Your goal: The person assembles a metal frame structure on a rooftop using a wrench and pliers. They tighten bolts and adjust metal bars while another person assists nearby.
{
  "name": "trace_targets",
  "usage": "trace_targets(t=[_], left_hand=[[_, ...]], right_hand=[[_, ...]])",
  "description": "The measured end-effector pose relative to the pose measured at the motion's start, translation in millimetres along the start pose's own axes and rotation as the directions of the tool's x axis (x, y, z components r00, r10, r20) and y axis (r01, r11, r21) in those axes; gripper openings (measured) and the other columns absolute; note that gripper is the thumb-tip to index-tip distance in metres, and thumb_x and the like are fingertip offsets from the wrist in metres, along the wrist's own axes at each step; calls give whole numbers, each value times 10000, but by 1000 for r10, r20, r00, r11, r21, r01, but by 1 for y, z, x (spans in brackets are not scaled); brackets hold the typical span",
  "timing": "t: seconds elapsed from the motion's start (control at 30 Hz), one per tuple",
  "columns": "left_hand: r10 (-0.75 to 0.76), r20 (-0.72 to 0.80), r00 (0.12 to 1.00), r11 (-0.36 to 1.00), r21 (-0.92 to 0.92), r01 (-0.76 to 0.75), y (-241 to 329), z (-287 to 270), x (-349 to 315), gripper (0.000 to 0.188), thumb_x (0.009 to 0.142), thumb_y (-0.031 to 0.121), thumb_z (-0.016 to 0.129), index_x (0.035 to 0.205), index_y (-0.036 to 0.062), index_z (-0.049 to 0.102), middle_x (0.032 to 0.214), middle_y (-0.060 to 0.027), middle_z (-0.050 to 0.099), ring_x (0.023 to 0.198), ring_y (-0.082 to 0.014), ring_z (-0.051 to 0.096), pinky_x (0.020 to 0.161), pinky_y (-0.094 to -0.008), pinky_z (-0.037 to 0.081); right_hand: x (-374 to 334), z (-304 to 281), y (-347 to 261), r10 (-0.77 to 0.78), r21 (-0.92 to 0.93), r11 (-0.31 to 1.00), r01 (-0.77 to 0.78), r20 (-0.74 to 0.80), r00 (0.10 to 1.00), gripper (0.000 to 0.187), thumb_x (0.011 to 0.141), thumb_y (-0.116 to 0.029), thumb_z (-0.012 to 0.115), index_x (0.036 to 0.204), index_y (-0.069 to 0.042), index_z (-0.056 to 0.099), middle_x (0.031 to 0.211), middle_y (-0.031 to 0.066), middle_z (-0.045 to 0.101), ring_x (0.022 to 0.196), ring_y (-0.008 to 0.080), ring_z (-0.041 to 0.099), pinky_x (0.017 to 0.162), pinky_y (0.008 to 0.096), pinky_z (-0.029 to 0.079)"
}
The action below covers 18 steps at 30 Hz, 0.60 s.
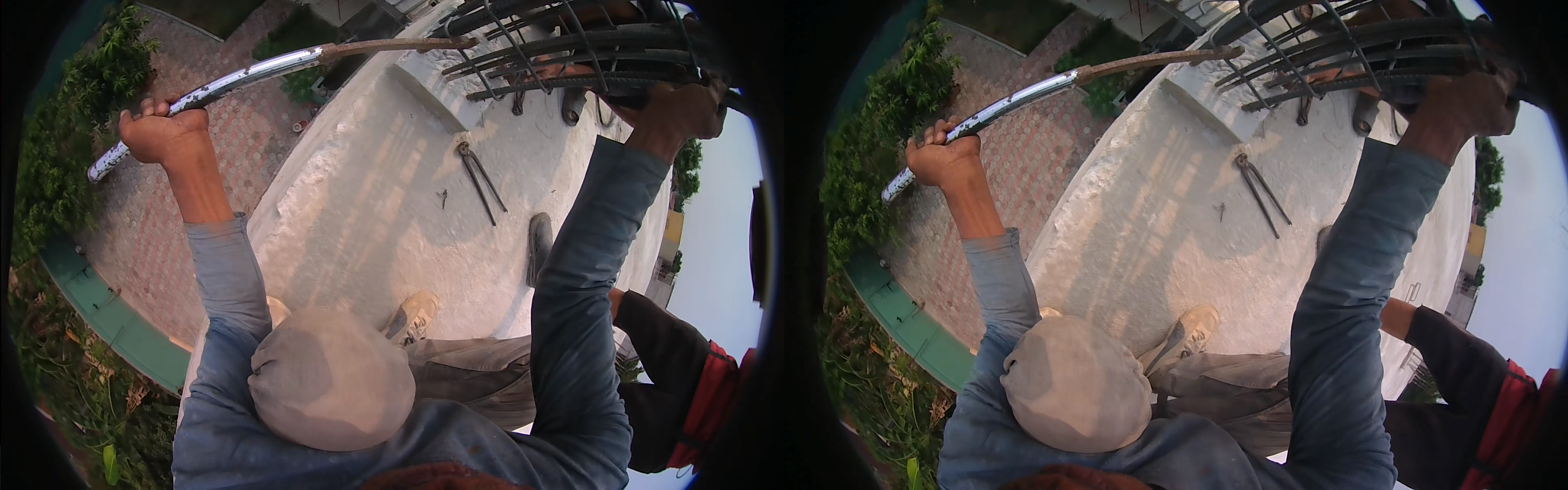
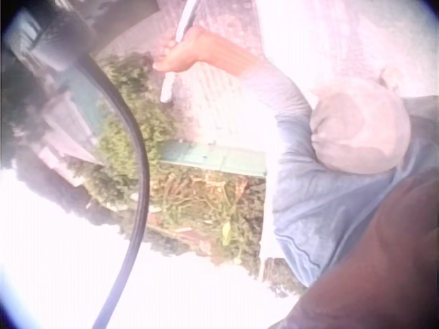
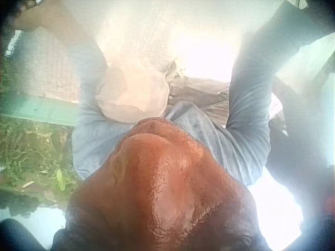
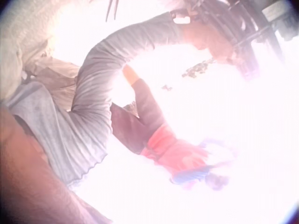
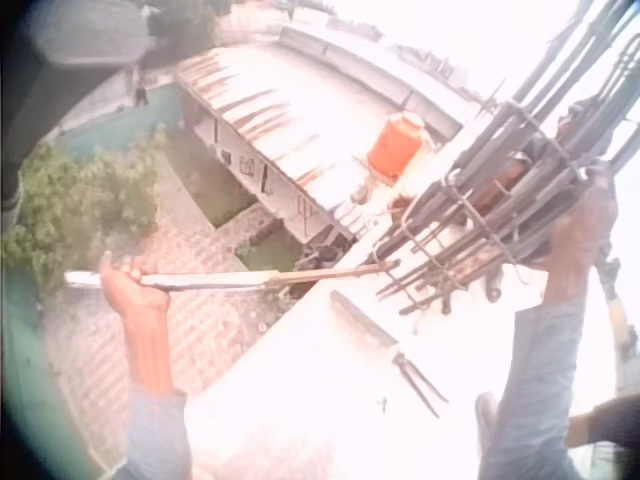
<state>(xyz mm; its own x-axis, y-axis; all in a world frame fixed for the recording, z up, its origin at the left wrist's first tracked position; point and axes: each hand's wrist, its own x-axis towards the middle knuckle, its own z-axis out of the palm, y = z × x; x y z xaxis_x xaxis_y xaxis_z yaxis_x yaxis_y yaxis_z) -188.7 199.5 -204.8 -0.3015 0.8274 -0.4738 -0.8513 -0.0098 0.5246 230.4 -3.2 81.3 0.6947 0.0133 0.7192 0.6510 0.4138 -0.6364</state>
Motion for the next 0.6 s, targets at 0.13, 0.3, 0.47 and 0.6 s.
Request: trace_targets(t=[0.13, 0.3, 0.47, 0.6], left_hand=[[13, -48, 999, 1000, 23, -12, -8, 13, 14, 294, 1087, 315, 371, 865, 123, 349, 667, 1, 359, 554, -157, 375, 592, -396, 439], [-5, 67, 998, 999, 47, 2, -12, 31, 41, 267, 1080, 275, 391, 889, 90, 381, 686, -16, 399, 554, -176, 394, 611, -392, 448], [23, -92, 996, 999, 45, -19, -32, 35, 62, 219, 1056, 201, 420, 899, 53, 382, 696, -14, 396, 561, -172, 413, 587, -414, 479], [-63, -80, 995, 998, 19, 65, -27, 11, 48, 265, 1065, 301, 460, 874, 130, 394, 680, 10, 367, 560, -155, 397, 613, -393, 461]], right_hand=[[17, -8, 8, -44, 21, 999, 44, 24, 999, 280, 991, -98, 499, 1189, 61, 616, 1053, 230, 707, 880, 354, 722, 797, 504, 618], [47, -32, 32, -123, 19, 992, 121, 196, 973, 221, 987, -76, 557, 1133, 70, 636, 1012, 192, 687, 809, 336, 705, 658, 437, 607], [32, -32, 24, -24, -27, 999, 24, -23, 999, 187, 989, -80, 583, 1121, 23, 665, 1017, 159, 695, 808, 298, 712, 649, 382, 584], [18, -26, 13, 207, 354, 898, -261, 183, 961, 220, 995, -123, 616, 1153, 19, 672, 1059, 153, 710, 838, 270, 721, 724, 374, 591]])
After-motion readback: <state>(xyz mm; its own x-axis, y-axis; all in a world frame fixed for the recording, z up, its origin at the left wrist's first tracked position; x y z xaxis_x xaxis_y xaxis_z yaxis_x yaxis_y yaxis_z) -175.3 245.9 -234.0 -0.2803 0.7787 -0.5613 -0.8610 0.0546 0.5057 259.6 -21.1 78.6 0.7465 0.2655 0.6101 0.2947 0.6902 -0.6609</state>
